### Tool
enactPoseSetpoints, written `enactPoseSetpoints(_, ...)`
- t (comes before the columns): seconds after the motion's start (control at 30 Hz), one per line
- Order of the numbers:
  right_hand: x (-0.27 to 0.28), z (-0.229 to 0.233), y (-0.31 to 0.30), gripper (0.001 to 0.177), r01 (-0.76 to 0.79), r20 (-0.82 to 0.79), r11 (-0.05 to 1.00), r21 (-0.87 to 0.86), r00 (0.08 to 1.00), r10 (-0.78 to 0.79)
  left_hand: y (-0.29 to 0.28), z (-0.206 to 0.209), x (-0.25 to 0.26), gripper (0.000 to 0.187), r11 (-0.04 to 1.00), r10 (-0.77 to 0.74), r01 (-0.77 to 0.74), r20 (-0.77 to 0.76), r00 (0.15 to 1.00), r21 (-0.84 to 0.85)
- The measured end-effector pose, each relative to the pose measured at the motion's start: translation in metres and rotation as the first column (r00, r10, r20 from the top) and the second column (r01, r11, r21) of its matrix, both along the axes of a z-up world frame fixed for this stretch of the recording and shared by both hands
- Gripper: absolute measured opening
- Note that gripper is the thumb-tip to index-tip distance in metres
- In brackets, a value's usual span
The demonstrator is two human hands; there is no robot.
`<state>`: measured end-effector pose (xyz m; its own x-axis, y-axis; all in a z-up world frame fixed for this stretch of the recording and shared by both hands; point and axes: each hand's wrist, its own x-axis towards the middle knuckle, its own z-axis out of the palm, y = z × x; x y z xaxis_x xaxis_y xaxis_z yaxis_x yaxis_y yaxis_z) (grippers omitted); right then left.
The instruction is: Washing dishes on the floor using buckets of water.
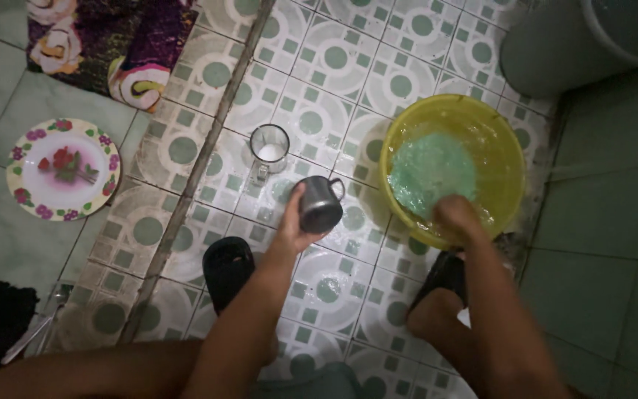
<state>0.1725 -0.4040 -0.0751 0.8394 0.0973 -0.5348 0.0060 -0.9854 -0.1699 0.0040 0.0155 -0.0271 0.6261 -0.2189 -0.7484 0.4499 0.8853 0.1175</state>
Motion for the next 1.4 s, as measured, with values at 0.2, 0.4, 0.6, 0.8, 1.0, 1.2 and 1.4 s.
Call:
enactPoseSetpoints(0.2, -0.062, 0.188, 0.166, 0.036, 0.725, -0.744, 0.173, 0.667, 0.659, 0.106, -0.024, -0.042, 0.002, 0.069, 0.996, 0.064, -0.074, 0.152, 0.986, 0.057)
enactPoseSetpoints(0.4, -0.076, 0.188, 0.199, 0.035, 0.139, -0.118, 0.581, 0.802, 0.99, -0.075, -0.038, -0.03, 0.011, 0.07, 0.953, -0.03, -0.063, 0.299, 0.954, 0.296)
enactPoseSetpoints(0.6, -0.017, 0.058, 0.054, 0.028, -0.032, 0.316, 0.976, 0.215, 0.948, -0.038, -0.023, 0.045, -0.001, 0.082, 0.562, -0.218, -0.122, 0.289, 0.932, 0.818)
enactPoseSetpoints(0.8, -0.013, 0.02, 0.019, 0.024, -0.484, 0.062, 0.848, -0.216, 0.86, 0.506, -0.02, 0.072, -0.007, 0.098, 0.014, -0.595, -0.318, 0.264, 0.759, 0.948)
enactPoseSetpoints(1.0, -0.053, 0.2, 0.171, 0.038, 0.691, -0.733, 0.332, 0.642, 0.68, 0.001, -0.027, 0.069, -0.007, 0.108, -0.224, -0.702, -0.374, 0.118, 0.703, 0.9)
enactPoseSetpoints(1.2, -0.087, 0.205, 0.226, 0.036, -0.056, 0.005, 0.566, 0.823, 0.996, 0.091, -0.027, 0.066, -0.005, 0.1, -0.086, -0.653, -0.391, 0.245, 0.716, 0.916)
enactPoseSetpoints(1.4, -0.08, 0.2, 0.214, 0.062, -0.339, 0.195, 0.793, 0.507, 0.941, 0.277, -0.01, 0.072, -0.012, 0.104, 0.287, -0.504, -0.322, 0.428, 0.75, 0.902)
